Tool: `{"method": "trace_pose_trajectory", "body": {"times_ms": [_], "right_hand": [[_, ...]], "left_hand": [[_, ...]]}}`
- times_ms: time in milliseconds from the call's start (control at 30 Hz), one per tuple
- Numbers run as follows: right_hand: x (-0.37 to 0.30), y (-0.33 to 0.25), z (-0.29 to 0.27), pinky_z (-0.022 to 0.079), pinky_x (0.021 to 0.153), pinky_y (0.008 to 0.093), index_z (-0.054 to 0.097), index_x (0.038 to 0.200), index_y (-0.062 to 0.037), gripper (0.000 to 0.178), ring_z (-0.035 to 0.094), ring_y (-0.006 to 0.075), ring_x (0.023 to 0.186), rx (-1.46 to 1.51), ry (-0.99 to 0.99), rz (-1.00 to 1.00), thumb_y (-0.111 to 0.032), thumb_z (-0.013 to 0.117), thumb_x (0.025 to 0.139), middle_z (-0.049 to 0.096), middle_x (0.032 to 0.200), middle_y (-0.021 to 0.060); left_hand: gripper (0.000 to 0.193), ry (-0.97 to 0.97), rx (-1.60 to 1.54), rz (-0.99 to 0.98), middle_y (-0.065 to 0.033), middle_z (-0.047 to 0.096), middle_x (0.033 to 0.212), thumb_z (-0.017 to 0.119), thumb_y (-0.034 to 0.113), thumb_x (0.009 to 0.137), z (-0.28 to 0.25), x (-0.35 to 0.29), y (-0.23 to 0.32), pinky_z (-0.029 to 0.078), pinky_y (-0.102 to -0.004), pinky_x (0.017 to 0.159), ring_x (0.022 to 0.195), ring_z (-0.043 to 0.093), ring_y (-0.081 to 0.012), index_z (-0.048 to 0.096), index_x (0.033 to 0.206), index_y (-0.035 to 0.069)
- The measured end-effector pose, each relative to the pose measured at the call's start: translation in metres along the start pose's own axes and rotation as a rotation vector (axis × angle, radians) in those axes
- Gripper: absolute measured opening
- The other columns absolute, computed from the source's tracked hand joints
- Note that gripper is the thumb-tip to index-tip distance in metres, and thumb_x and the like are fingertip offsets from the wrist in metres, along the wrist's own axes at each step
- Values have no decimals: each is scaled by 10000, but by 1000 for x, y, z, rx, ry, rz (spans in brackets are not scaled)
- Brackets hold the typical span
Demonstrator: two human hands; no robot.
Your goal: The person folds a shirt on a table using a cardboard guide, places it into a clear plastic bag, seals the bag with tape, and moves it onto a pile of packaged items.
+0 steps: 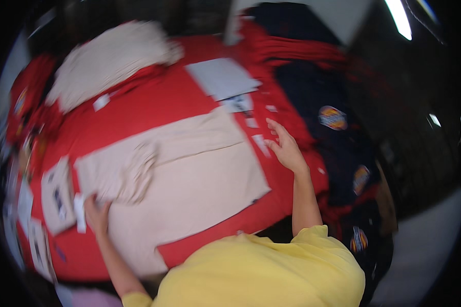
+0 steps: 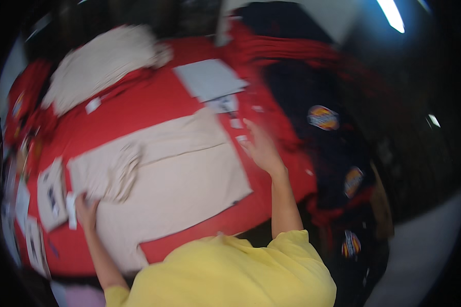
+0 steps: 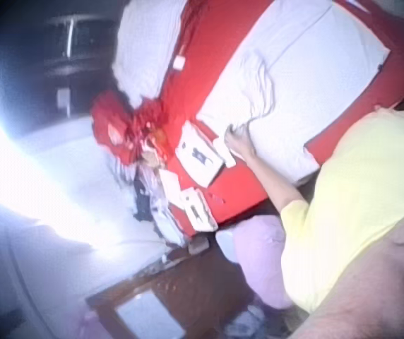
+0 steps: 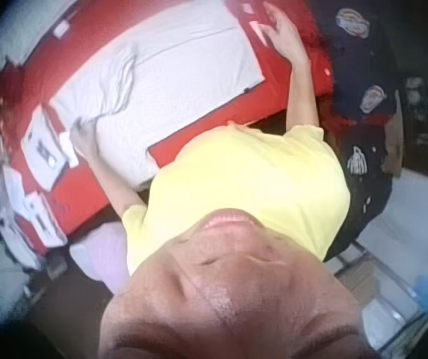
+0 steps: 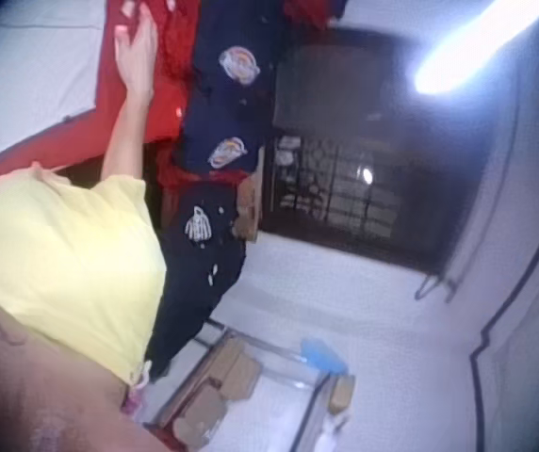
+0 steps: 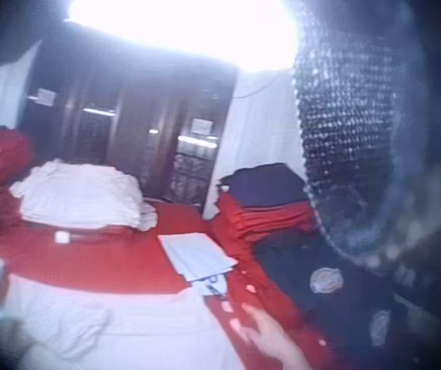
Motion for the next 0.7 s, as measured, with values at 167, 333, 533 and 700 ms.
{"method": "trace_pose_trajectory", "body": {"times_ms": [167,333,533,700], "right_hand": [[-164,-54,-268,403,1035,412,522,1321,-55,518,503,354,1208,-664,638,144,-120,681,832,547,1309,173],[-375,-205,-417,378,1053,448,587,1274,-106,427,458,350,1258,-1422,1200,511,-192,667,863,524,1343,145],[-532,-364,-510,380,1054,453,627,1244,-94,386,475,377,1228,-2058,1407,880,-218,635,879,528,1337,169],[-648,-407,-621,403,1040,465,546,1330,-85,495,501,410,1216,-1979,1531,1117,-239,637,868,543,1301,234]], "left_hand": [[517,-22,56,182,-226,628,1144,776,220,763,13,43,-106,414,-410,1016,1104,564,-363,608,1170,-50],[567,357,-30,702,-99,670,763,715,537,771,-24,-55,181,540,-419,603,624,625,-294,681,965,5],[546,75,-272,953,-122,670,767,684,539,800,-23,-142,367,536,-411,624,652,629,-295,693,938,12],[535,-55,-206,1038,-139,670,770,661,541,823,-30,-172,426,533,-406,641,673,632,-296,702,918,16]]}}
Point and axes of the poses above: each hand's wrist, its own x-axis towards the middle knuckle, its own z-axis out of the palm, y = z × x, the point moved 8 cm from there along x, towards the middle knuckle
